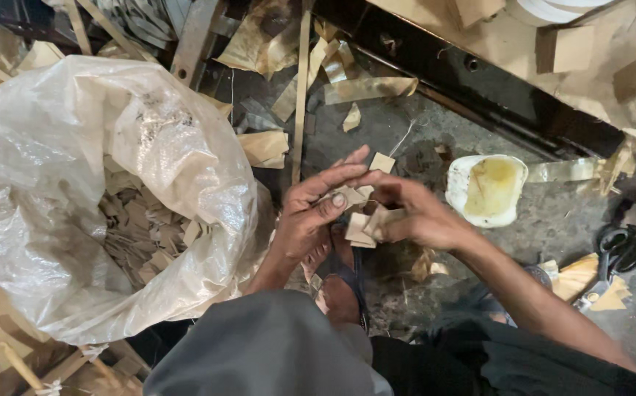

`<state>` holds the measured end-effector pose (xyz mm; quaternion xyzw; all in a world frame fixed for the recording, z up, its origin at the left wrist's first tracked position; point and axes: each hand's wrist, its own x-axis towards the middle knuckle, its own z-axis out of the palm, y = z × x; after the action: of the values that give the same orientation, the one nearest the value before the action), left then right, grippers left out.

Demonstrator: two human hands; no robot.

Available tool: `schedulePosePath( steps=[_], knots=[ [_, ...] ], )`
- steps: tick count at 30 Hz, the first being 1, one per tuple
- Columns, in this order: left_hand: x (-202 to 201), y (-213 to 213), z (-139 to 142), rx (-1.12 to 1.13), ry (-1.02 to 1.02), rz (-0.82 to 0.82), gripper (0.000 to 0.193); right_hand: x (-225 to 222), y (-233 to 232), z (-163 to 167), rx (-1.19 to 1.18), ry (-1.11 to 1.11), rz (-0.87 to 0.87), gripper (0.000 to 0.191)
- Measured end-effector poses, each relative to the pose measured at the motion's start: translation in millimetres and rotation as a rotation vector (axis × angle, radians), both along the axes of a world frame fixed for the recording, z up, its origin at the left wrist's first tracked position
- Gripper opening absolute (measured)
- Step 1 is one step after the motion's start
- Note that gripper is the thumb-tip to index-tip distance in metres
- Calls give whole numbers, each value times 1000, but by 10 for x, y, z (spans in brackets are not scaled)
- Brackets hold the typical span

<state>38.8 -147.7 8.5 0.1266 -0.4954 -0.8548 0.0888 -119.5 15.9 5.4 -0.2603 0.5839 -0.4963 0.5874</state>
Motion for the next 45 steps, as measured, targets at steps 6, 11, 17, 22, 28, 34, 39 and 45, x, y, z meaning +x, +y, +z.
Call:
schedulePosePath(
  steps=[6,11,17,22,28,34,39,45],
  knots=[
    [-88,-209,-59,-242,-280,294,43,-391,322,-291,227,309,-222,41],
    [-43,-270,-335,-166,-467,436,37,-749,481,208,262,1139,-228,53],
    [27,-127,-411,-29,-462,401,33,-557,476,392,197,424,-220,93],
    [-28,296,-128,-74,-321,23,46,-118,544,161,124,7,-468,43],
    [-121,571,-7,-158,-210,54,26,173,540,-30,75,56,-553,33],
    [-145,615,36,-368,-293,187,23,197,592,20,-100,332,-470,42],
    [-150,615,172,-341,-280,145,33,283,506,42,95,142,-677,33],
    [-152,529,188,-615,-187,116,43,266,530,96,-114,859,-456,33]
  ],
)
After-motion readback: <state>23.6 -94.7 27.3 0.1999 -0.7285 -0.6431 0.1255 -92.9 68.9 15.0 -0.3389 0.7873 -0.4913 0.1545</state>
